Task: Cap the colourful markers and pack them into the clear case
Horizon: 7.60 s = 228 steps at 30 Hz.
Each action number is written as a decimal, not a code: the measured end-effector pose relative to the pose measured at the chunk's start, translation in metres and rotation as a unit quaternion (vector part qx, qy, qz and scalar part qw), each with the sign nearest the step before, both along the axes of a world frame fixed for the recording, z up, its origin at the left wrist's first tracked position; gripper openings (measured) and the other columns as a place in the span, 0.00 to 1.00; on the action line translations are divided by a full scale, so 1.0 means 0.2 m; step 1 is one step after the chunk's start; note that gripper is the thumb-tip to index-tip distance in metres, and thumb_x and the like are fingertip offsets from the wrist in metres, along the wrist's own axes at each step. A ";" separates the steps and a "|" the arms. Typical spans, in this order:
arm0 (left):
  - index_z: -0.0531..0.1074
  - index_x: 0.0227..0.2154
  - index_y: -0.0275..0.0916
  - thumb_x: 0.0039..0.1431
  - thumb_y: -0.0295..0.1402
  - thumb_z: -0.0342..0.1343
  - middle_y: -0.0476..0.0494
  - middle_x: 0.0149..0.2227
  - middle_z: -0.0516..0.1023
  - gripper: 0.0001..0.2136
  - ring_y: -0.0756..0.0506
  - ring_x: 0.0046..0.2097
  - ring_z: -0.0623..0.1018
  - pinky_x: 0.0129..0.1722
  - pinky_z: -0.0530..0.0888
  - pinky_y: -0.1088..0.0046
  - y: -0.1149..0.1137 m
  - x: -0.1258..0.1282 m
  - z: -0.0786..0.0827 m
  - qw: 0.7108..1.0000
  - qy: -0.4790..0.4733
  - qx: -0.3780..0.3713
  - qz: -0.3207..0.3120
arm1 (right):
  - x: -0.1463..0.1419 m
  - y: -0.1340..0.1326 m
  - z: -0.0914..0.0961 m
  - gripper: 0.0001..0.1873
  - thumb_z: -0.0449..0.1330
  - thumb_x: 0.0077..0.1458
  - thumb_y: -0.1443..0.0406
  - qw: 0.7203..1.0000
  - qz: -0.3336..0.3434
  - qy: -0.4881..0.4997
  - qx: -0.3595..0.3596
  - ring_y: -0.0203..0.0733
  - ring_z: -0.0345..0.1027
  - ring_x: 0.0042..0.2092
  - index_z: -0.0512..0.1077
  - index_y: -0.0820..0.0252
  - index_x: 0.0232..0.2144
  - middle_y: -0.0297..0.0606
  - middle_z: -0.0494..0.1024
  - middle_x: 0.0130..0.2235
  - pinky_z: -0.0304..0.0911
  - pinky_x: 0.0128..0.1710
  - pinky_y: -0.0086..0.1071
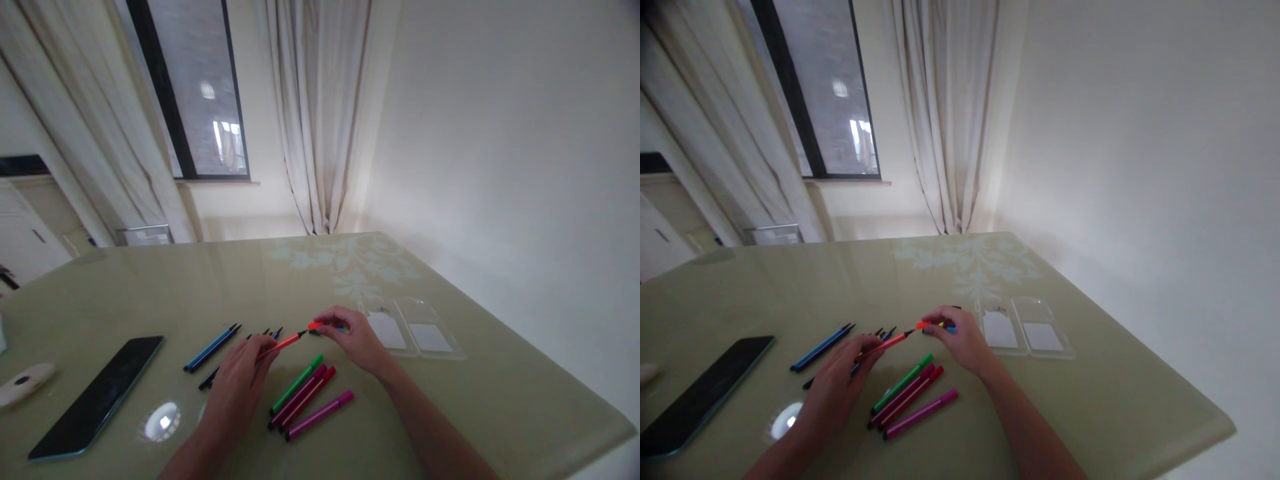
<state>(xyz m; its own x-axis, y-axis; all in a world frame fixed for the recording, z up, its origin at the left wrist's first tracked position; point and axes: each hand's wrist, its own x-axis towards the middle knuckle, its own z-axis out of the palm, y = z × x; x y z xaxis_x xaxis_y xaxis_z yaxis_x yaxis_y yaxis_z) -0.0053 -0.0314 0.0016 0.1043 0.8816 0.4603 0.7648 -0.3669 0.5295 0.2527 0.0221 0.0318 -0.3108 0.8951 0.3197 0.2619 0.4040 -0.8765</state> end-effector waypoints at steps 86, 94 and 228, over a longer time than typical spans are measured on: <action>0.75 0.40 0.43 0.69 0.44 0.47 0.41 0.42 0.81 0.15 0.39 0.45 0.79 0.48 0.74 0.58 0.07 -0.16 0.05 0.992 0.108 -0.067 0.029 | -0.13 -0.05 -0.05 0.04 0.64 0.63 0.64 0.989 -0.050 -0.068 0.118 0.42 0.75 0.43 0.79 0.54 0.39 0.36 0.82 0.40 0.65 0.47 0.35; 0.75 0.43 0.46 0.70 0.43 0.49 0.45 0.43 0.83 0.12 0.40 0.46 0.81 0.46 0.77 0.62 0.01 -0.03 0.04 0.999 0.037 -0.029 -0.024 | -0.12 -0.08 0.00 0.06 0.66 0.62 0.60 0.994 -0.024 -0.005 0.105 0.41 0.75 0.40 0.80 0.53 0.39 0.36 0.82 0.37 0.67 0.46 0.35; 0.77 0.44 0.48 0.71 0.41 0.53 0.47 0.38 0.80 0.09 0.45 0.39 0.79 0.41 0.75 0.71 -0.12 0.12 0.00 0.969 0.130 -0.005 -0.208 | 0.06 0.12 -0.14 0.11 0.58 0.67 0.65 0.893 -0.181 -0.400 0.095 0.46 0.68 0.49 0.82 0.54 0.41 0.39 0.79 0.46 0.59 0.49 0.36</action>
